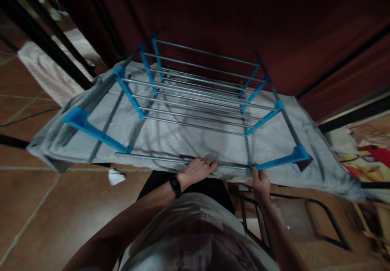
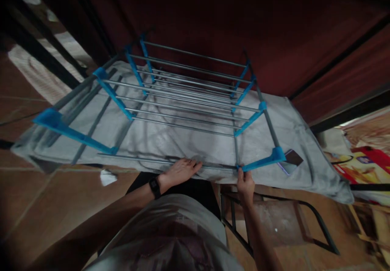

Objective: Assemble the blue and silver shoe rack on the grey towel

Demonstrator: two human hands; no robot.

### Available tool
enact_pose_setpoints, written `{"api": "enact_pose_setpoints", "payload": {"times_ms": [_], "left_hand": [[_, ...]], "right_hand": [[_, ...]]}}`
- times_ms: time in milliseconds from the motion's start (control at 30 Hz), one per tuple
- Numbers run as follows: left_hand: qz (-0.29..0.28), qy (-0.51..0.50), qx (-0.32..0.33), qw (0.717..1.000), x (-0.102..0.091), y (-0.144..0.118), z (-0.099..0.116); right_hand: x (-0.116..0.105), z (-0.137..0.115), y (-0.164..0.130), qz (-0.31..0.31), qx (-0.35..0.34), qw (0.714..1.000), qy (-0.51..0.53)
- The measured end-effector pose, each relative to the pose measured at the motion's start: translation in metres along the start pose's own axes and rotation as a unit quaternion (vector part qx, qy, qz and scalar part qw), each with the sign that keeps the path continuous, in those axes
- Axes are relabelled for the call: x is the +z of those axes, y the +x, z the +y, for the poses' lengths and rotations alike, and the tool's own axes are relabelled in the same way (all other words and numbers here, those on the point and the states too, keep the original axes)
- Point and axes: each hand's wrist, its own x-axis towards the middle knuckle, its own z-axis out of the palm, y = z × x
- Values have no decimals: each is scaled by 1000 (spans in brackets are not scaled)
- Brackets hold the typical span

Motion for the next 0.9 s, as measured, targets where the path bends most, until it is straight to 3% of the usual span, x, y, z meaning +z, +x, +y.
{"api": "enact_pose_setpoints", "payload": {"times_ms": [267,500,900], "left_hand": [[-21,-41,-28,999,17,5,-9],[-47,-69,-41,996,13,6,-10],[5,-64,-38,997,16,10,-3]], "right_hand": [[3,-6,3,-6,-19,999,48],[4,1,1,-32,0,996,88],[6,-6,0,-16,3,995,100]]}}
